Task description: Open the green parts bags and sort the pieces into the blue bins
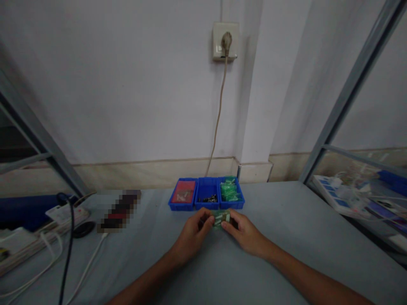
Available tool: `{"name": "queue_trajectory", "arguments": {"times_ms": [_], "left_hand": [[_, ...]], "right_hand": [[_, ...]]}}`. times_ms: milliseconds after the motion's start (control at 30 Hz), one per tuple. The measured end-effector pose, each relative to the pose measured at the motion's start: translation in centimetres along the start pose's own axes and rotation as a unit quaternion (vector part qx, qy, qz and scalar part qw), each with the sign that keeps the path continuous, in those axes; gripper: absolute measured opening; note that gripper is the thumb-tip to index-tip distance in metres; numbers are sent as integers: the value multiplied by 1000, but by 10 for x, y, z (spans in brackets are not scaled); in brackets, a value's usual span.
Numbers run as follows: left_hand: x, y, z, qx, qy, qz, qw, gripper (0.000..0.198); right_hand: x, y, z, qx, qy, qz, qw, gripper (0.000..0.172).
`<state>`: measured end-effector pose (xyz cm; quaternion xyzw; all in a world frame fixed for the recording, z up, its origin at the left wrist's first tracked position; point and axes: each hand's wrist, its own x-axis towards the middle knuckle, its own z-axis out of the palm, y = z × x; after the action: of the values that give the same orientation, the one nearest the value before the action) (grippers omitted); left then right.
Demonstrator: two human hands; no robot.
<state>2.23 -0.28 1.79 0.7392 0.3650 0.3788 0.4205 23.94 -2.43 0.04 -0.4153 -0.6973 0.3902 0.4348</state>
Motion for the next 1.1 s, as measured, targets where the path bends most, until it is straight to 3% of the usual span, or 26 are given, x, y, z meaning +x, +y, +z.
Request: {"name": "queue_trajectory", "arguments": {"times_ms": [433,833,1100], "left_hand": [[3,-3,-3,25,39,-6,999,35],[0,-2,0,7,5,-16,1000,37],[2,-8,1,36,15,-15,999,33]], "right_hand": [[3,6,-1,-11,-2,7,1000,41],[3,0,-3,-14,5,-10,1000,43],[2,2,-2,-22,-2,2,1000,39]]}}
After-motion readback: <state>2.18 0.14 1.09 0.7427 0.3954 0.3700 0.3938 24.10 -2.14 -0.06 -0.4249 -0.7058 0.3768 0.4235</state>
